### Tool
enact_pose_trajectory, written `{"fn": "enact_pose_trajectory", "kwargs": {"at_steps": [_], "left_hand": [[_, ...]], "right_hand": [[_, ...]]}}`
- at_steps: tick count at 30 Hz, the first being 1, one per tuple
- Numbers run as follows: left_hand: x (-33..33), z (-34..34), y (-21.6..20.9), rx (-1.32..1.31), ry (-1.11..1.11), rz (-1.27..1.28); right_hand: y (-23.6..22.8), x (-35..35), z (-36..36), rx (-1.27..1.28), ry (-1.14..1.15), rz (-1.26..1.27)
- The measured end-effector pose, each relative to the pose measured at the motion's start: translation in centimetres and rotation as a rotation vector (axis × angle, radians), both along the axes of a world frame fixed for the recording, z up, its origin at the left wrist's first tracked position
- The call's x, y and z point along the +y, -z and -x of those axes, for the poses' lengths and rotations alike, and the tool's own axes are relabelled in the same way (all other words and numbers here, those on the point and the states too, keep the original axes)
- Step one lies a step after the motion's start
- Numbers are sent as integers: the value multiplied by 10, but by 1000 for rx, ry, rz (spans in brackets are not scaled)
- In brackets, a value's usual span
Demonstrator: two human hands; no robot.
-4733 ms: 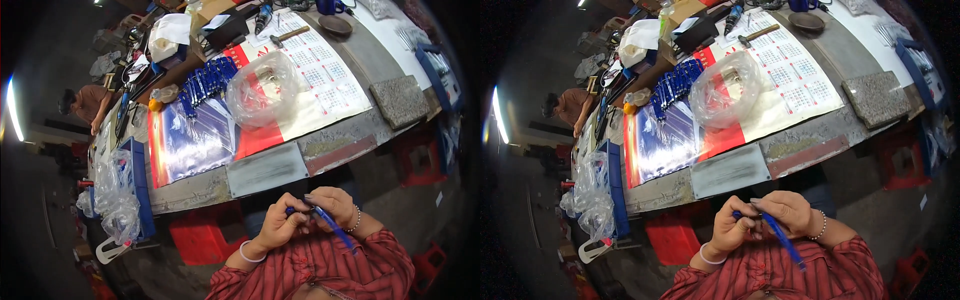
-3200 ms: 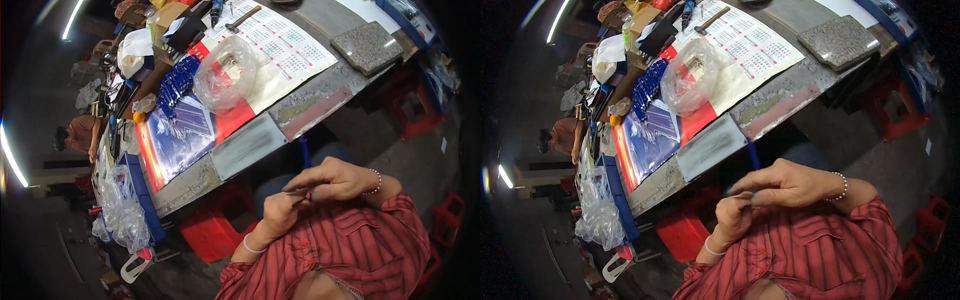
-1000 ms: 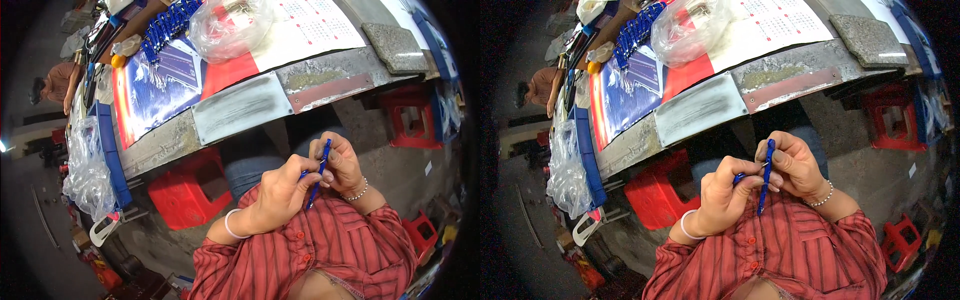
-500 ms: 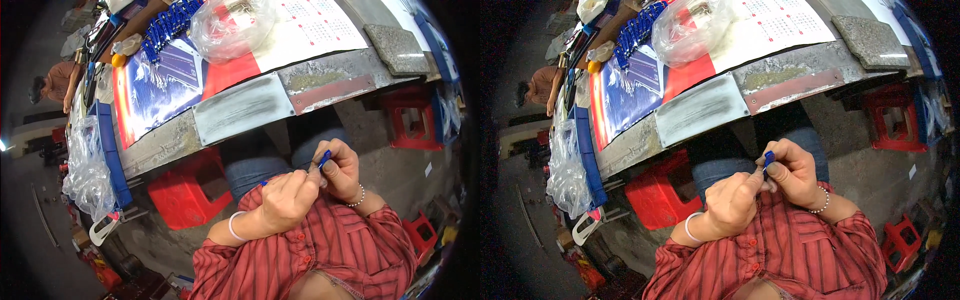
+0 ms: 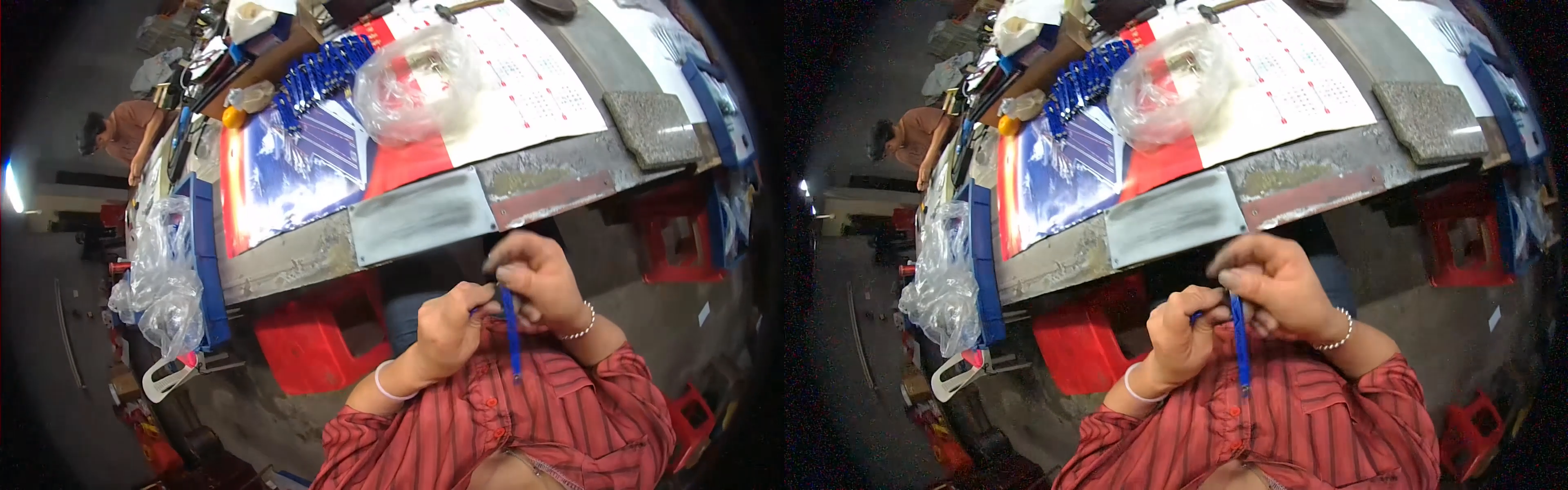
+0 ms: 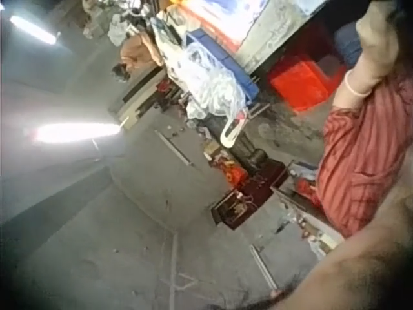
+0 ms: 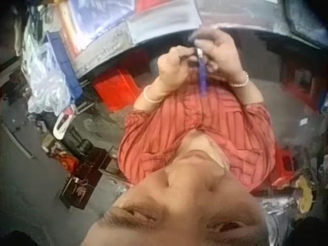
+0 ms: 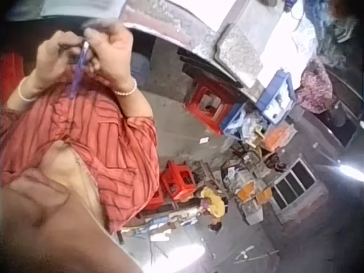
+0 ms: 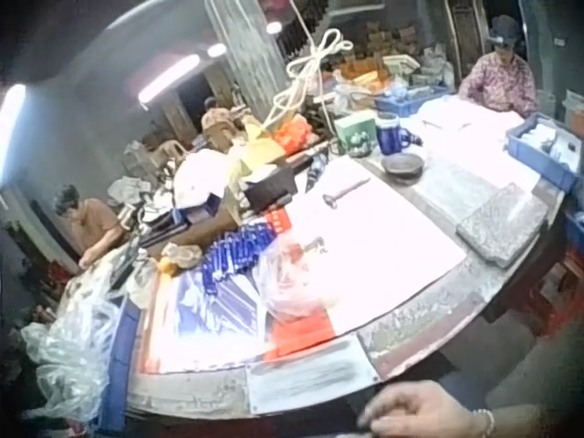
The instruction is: Manual assembly of small blue plastic components at a workstation.
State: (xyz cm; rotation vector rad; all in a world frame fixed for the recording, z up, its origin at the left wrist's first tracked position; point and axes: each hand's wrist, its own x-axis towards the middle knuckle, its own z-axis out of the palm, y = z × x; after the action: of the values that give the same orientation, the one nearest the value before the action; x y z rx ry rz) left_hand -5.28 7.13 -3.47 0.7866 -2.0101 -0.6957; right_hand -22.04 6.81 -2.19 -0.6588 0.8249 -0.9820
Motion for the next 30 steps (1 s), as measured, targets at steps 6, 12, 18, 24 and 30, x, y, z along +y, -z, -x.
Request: {"fn": "enact_pose_trajectory", "kwargs": {"at_steps": [6, 12, 18, 24, 30], "left_hand": [[7, -5, -3, 295, 51, -406], [4, -7, -10, 303, 138, -435], [-4, -12, -10, 17, 165, -39], [-6, -17, -13, -207, 212, 222], [-1, -8, -3, 88, 388, -117]], "right_hand": [[15, 3, -3, 638, 230, 1041], [13, 10, -3, 861, 282, 1220], [13, 17, -3, 891, 260, 1167], [-8, 12, 13, -41, -314, -226], [6, 23, 4, 25, 49, 203]]}}
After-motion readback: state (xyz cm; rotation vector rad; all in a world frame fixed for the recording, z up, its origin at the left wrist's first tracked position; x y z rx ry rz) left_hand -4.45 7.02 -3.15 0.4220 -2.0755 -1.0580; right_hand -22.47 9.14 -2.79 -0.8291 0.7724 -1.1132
